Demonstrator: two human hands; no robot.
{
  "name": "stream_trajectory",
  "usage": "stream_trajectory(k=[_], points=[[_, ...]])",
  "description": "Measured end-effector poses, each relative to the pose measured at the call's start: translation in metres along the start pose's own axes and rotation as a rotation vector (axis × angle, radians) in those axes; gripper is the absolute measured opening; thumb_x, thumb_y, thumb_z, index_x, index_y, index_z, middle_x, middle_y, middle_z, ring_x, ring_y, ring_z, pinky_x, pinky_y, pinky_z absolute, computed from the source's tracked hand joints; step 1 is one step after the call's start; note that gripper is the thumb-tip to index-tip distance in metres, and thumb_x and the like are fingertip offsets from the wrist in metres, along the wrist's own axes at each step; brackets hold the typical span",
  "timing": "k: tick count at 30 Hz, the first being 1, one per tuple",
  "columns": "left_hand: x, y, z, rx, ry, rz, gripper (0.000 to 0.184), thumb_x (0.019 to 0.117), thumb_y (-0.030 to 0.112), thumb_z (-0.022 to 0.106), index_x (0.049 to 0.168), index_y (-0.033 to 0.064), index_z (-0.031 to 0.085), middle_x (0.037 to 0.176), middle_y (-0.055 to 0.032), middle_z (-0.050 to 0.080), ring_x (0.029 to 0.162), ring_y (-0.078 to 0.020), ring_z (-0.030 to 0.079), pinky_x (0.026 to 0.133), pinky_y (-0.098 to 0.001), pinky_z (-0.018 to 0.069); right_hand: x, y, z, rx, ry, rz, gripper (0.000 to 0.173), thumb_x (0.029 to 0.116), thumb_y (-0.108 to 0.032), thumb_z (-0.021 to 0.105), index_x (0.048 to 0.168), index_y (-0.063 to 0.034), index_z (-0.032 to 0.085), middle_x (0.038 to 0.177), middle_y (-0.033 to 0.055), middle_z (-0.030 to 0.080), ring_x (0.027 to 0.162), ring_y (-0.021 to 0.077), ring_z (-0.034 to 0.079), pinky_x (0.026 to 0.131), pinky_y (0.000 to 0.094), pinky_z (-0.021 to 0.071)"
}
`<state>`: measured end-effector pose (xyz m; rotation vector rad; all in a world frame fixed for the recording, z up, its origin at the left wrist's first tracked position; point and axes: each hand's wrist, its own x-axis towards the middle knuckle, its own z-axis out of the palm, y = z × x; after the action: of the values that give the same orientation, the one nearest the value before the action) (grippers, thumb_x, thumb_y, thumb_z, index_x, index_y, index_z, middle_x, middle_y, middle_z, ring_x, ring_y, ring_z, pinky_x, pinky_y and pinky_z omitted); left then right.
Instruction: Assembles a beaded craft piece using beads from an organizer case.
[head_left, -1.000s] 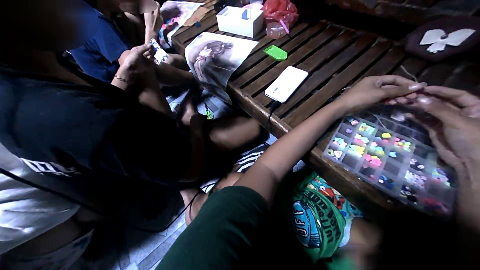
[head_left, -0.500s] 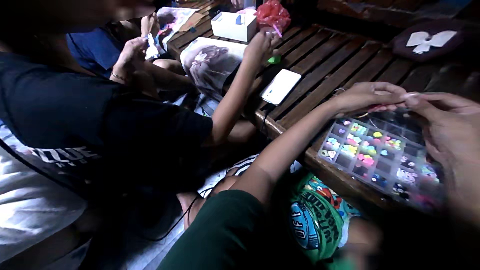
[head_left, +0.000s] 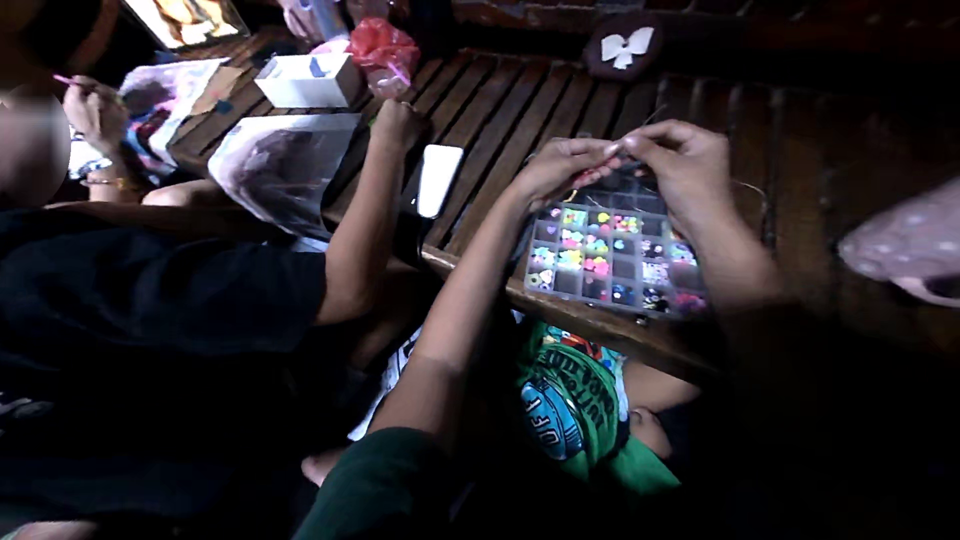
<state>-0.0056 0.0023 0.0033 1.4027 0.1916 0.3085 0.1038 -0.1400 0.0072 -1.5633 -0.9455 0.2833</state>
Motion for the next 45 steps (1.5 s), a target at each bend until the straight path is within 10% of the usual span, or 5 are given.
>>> stream_trajectory(k=[9, 17, 27, 37, 45], points=[[0.0, 0.001, -0.001, 0.14, -0.029, 0.065, 0.016, 0.1048, 0.006, 0.053, 0.106, -0.0027, 0.066, 0.087, -0.0012, 0.069, 0.077, -0.0049, 0.065, 0.074, -0.0227, 0.0556, 0.002, 0.002, -0.005, -0.365, 0.014, -0.274, 0.021, 0.1021, -0.012, 0.061, 0.109, 0.0064, 0.067, 0.113, 0.0207, 0.062, 0.095, 0.0162, 0.06, 0.083, 0.0266, 0.0503], [-0.001, 0.007, -0.008, 0.343, -0.003, 0.227, 0.013, 0.1014, 0.007, 0.059, 0.105, 0.0002, 0.069, 0.097, 0.0011, 0.067, 0.085, -0.0007, 0.061, 0.078, -0.021, 0.0511, 0.003, 0.002, -0.012, -0.386, 0.068, -0.389, 0.022, 0.1022, -0.014, 0.06, 0.107, 0.0071, 0.066, 0.108, 0.02, 0.064, 0.084, 0.0129, 0.06, 0.075, 0.0226, 0.0505], [0.017, 0.029, -0.02, 0.842, -0.002, 0.193, 0.016, 0.1, 0.013, 0.064, 0.107, -0.0004, 0.07, 0.092, -0.0051, 0.068, 0.078, -0.0054, 0.061, 0.076, -0.0251, 0.0522, 0.007, 0.011, -0.024, -0.549, 0.0, -0.418, 0.021, 0.1028, -0.012, 0.058, 0.109, 0.0062, 0.068, 0.111, 0.0239, 0.065, 0.089, 0.0301, 0.067, 0.082, 0.0408, 0.0559], [0.021, -0.004, -0.013, 0.406, 0.073, 0.153, 0.011, 0.1002, 0.006, 0.062, 0.104, -0.0028, 0.068, 0.086, -0.0009, 0.068, 0.074, -0.0038, 0.064, 0.074, -0.0228, 0.0559, 0.01, 0.014, -0.026, -0.553, 0.0, -0.318, 0.029, 0.1075, -0.017, 0.05, 0.113, 0.0048, 0.068, 0.113, 0.0224, 0.067, 0.096, 0.0327, 0.068, 0.088, 0.0462, 0.0542], [0.014, -0.005, -0.015, 0.107, 0.084, 0.174, 0.012, 0.1046, 0.005, 0.052, 0.107, 0.0005, 0.063, 0.091, -0.0005, 0.067, 0.08, -0.0059, 0.065, 0.079, -0.0234, 0.0567, 0.006, 0.004, -0.006, -0.095, -0.281, 0.106, 0.037, 0.1029, -0.015, 0.062, 0.134, 0.0042, 0.059, 0.129, 0.0188, 0.064, 0.113, 0.0155, 0.065, 0.1, 0.0297, 0.0512]])
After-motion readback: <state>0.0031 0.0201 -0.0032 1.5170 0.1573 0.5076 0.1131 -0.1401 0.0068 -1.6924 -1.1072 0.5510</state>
